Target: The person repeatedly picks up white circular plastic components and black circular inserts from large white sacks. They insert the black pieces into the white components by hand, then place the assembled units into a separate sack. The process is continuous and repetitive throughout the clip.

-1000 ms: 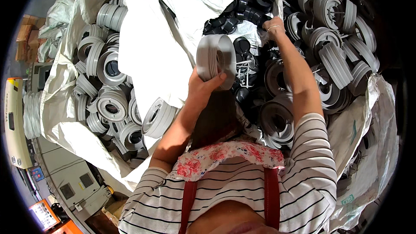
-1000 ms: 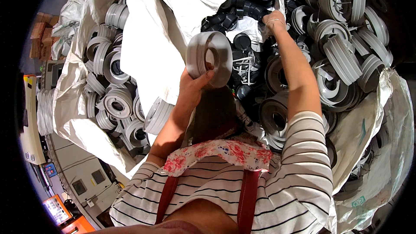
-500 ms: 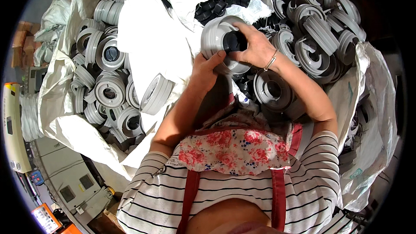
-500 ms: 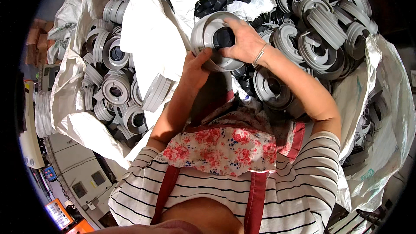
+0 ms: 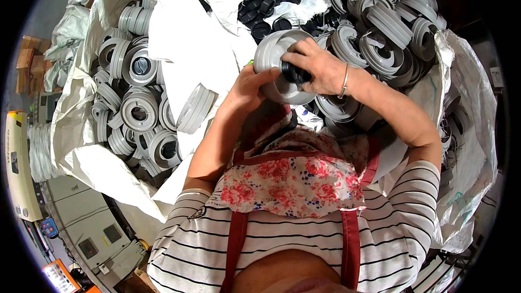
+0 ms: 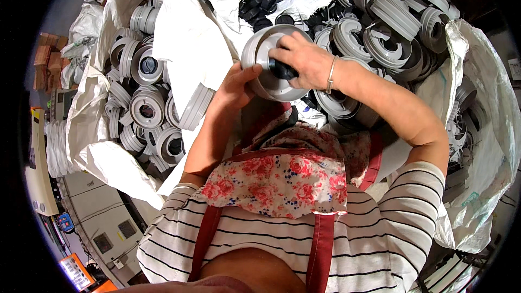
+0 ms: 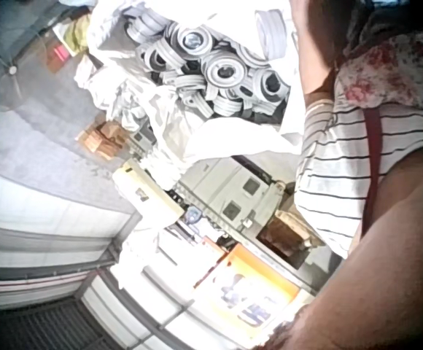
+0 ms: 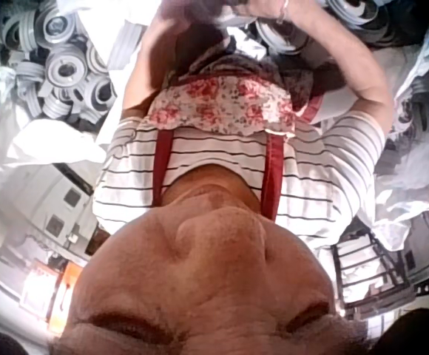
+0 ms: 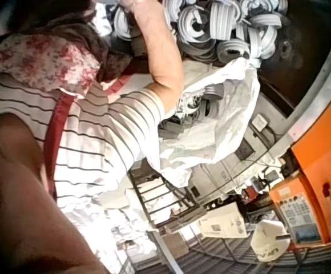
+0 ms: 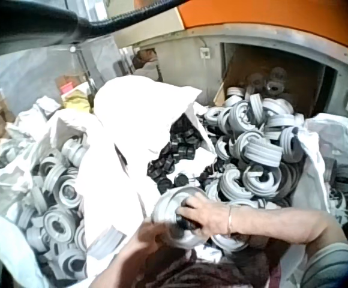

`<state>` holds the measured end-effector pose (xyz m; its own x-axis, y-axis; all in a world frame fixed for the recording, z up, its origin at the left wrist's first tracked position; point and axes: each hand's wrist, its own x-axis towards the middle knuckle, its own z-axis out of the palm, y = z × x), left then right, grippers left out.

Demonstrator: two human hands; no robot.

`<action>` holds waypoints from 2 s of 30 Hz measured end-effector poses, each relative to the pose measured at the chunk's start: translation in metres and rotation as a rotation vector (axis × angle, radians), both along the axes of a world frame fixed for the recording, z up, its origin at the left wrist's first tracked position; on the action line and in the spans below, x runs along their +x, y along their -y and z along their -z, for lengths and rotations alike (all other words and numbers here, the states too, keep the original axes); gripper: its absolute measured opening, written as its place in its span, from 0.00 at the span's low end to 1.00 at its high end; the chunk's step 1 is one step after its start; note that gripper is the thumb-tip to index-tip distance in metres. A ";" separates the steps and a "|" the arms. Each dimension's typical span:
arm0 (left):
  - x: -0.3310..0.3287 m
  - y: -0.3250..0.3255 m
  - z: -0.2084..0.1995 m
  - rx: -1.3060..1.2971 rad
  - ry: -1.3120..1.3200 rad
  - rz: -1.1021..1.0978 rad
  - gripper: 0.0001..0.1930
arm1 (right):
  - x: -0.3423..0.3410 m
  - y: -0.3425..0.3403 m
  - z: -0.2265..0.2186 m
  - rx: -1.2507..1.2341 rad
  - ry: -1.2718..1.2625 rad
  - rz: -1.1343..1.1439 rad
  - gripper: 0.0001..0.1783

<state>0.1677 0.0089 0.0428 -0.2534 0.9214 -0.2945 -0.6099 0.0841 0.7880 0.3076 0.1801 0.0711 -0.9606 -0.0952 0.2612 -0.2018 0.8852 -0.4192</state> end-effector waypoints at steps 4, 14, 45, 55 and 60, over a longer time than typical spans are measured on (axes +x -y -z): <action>0.001 0.005 -0.010 -0.022 0.033 0.020 0.20 | 0.006 0.011 -0.007 0.136 0.060 -0.057 0.38; 0.014 0.008 -0.007 -0.003 -0.204 -0.155 0.21 | -0.016 0.020 0.006 -0.778 0.245 0.581 0.44; -0.018 -0.027 0.014 -0.223 -1.178 0.030 0.29 | -0.077 -0.086 0.033 -0.505 0.385 0.382 0.17; -0.057 -0.017 0.032 -0.073 -0.353 -0.567 0.21 | -0.175 -0.117 0.184 0.386 0.606 0.414 0.17; -0.048 -0.022 0.033 -0.077 -0.260 -0.536 0.18 | -0.123 -0.084 0.104 0.148 0.337 0.592 0.14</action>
